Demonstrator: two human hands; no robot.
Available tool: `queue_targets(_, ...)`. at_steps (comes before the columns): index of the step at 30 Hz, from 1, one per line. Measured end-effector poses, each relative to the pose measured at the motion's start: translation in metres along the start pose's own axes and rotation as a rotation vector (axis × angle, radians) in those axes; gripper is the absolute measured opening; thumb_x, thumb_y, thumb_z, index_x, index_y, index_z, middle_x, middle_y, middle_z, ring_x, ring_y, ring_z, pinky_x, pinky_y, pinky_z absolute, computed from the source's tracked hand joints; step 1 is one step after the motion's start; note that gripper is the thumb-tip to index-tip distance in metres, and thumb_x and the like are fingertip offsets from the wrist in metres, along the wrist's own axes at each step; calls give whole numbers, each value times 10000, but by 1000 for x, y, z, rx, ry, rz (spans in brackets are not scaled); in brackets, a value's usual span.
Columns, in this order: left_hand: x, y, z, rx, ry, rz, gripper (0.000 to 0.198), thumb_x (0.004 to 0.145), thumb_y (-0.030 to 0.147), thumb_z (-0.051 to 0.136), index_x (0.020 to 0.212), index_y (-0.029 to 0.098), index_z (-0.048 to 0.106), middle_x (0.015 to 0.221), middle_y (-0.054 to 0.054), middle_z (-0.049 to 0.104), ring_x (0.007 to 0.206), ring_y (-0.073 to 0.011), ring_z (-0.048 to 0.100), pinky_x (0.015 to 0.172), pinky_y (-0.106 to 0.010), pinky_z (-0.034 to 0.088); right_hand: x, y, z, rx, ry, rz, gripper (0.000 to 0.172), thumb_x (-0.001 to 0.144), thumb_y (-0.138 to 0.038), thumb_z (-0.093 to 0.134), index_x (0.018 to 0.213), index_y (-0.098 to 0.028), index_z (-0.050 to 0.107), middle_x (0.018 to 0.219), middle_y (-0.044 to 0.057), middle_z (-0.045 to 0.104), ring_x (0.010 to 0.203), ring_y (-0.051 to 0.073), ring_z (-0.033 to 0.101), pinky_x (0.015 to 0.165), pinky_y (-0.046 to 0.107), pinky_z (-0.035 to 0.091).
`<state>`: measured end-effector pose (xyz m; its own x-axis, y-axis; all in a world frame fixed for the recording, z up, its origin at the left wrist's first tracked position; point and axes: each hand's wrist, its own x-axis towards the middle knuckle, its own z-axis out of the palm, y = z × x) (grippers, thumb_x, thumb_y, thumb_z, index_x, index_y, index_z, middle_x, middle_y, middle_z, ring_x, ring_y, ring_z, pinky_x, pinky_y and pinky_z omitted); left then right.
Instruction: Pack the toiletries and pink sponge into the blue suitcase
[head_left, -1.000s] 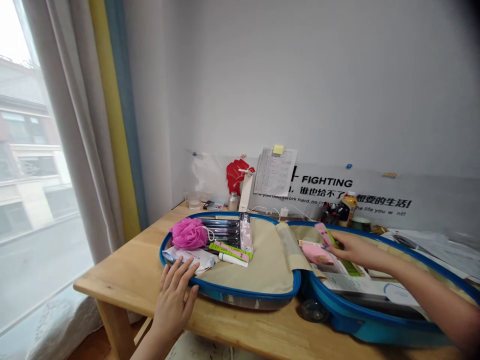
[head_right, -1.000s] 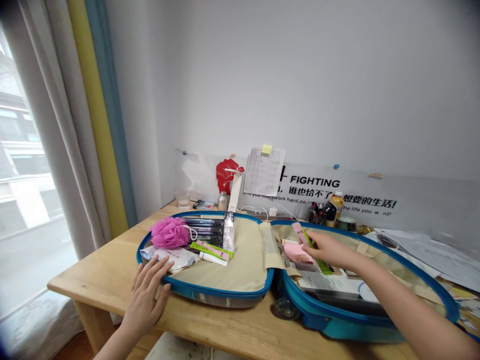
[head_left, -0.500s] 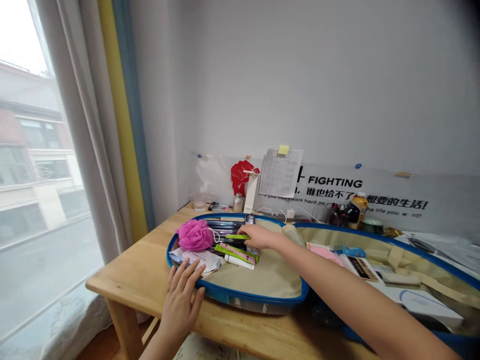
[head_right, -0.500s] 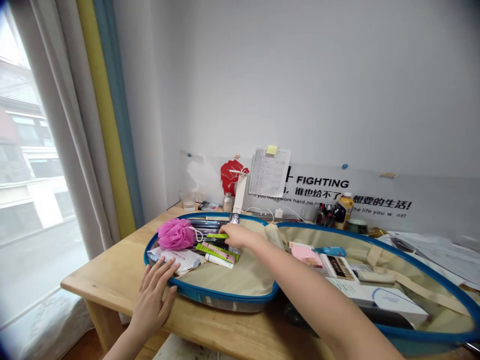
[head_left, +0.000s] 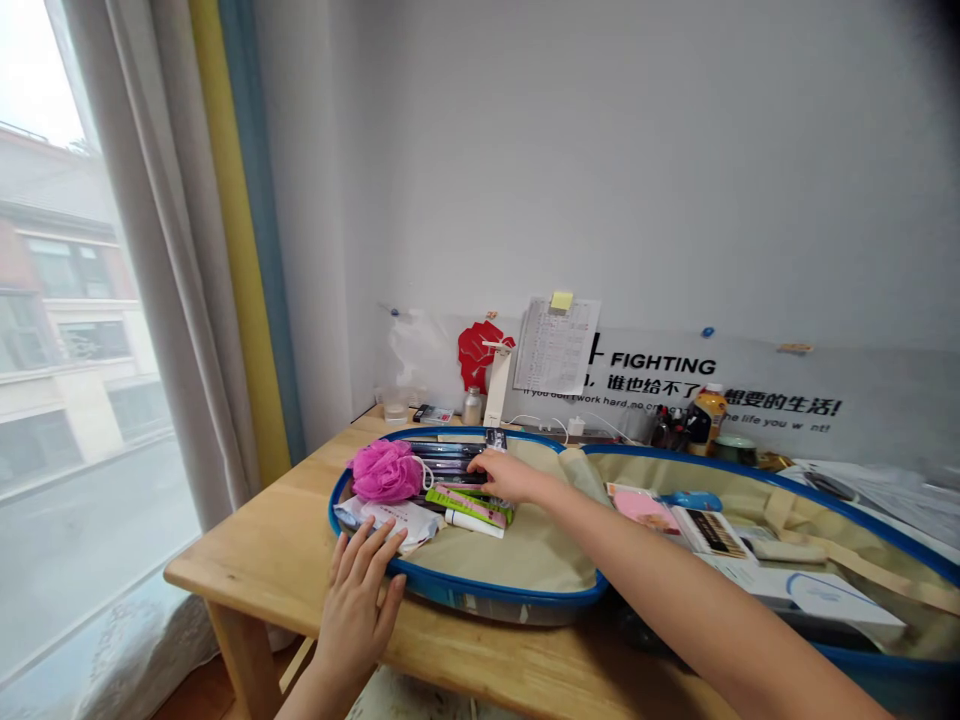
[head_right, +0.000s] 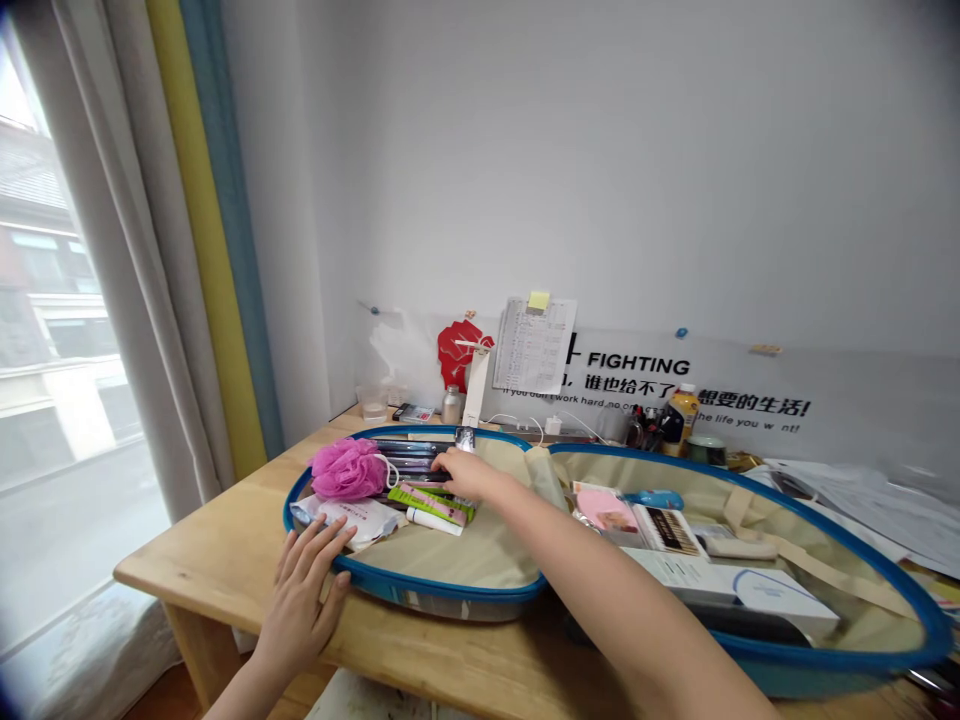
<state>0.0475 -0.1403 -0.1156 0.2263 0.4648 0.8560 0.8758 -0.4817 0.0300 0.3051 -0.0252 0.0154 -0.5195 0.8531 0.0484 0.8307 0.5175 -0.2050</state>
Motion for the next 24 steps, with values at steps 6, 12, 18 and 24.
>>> queue_targets(6, 1, 0, -2, 0, 19, 26, 435, 900, 248, 458, 1333, 207, 479, 1325, -67, 582, 1398, -217, 322, 1187, -403, 137, -48, 57, -61, 90, 170, 149, 298, 888, -370, 511, 1104, -188, 608, 1130, 73, 634, 930, 158, 606, 865, 355, 489)
queue_targets(12, -2, -2, 3, -23, 13, -14, 464, 893, 271, 454, 1356, 250, 478, 1337, -60, 580, 1355, -236, 399, 1178, -433, 177, -135, 126, -90, 112, 115, 358, 441, 737, -518, 507, 999, -191, 643, 1006, 97, 682, 896, 237, 634, 810, 373, 501)
queue_targets(18, -3, -2, 3, -36, 19, -23, 481, 896, 274, 445, 1376, 263, 463, 1337, -58, 580, 1347, -238, 412, 1173, -441, 196, -214, 130, -68, 99, -132, 440, 514, 516, -356, 657, 1015, -230, 672, 1110, 93, 680, 1045, 314, 622, 901, 413, 486)
queue_targets(24, 0, -2, 1, -15, 28, 26, 472, 900, 257, 450, 1371, 229, 447, 1323, -72, 583, 1387, -226, 345, 1181, -419, 163, -243, 117, -55, -53, -166, 522, 583, 527, -255, 615, 1109, -219, 619, 1187, 125, 611, 1096, 307, 588, 916, 399, 460)
